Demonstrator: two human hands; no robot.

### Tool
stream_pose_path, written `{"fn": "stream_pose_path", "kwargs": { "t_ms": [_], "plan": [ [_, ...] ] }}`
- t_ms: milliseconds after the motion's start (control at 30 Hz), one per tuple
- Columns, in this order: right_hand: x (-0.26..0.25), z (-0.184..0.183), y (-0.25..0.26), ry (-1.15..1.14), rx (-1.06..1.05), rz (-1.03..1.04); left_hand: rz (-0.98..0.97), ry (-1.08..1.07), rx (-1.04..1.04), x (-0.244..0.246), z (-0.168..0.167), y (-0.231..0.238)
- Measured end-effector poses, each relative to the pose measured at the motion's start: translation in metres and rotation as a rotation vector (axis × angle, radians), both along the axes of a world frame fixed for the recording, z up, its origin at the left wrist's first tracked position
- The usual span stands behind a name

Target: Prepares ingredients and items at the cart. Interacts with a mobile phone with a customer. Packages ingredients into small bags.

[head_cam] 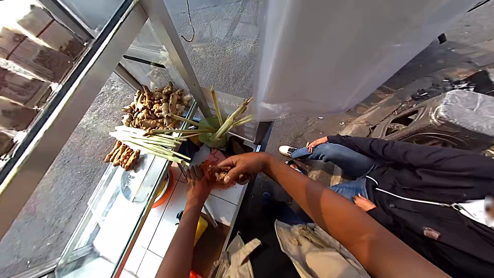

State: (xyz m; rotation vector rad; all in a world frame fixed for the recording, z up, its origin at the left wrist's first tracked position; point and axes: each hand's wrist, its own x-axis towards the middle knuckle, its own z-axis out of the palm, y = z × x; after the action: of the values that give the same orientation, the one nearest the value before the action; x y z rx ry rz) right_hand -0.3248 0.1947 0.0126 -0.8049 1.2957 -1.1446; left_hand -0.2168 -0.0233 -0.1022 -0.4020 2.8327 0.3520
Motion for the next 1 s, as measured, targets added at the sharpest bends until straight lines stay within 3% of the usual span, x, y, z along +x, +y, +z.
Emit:
{"fn": "stream_pose_path", "kwargs": {
  "t_ms": [100,200,267,333,400,500,567,667,867,1000],
  "plan": [
    [0.003,-0.006,0.013,-0.258,-0.175,-0.090,0.100,-0.006,0.107,0.015,0.029,0.000],
    [0.010,0.005,0.014,-0.290,-0.236,-0.105,0.141,0.284,0.341,0.050,0.060,-0.001],
    [0.020,0.023,0.006,-0.146,-0.159,-0.123,0.192,0.547,0.569,0.074,0.077,0.011],
    [0.035,0.037,-0.010,0.152,-0.020,-0.134,0.282,0.694,0.972,0.093,0.089,0.034],
    [0.054,0.044,-0.028,0.482,0.110,-0.089,0.415,0.689,1.400,0.105,0.094,0.057],
    [0.083,0.041,-0.049,0.769,0.255,0.007,0.761,0.652,1.794,0.107,0.107,0.083],
    [0.098,0.040,-0.054,0.831,0.303,0.032,0.967,0.658,1.943,0.102,0.112,0.086],
    [0.105,0.038,-0.054,0.814,0.291,0.007,1.086,0.732,2.135,0.100,0.110,0.081],
    [0.104,0.032,-0.047,0.870,0.289,-0.009,1.109,0.688,2.450,0.105,0.121,0.075],
    [0.104,0.024,-0.041,0.801,0.131,-0.091,1.012,0.709,2.525,0.111,0.125,0.070]
  ]
}}
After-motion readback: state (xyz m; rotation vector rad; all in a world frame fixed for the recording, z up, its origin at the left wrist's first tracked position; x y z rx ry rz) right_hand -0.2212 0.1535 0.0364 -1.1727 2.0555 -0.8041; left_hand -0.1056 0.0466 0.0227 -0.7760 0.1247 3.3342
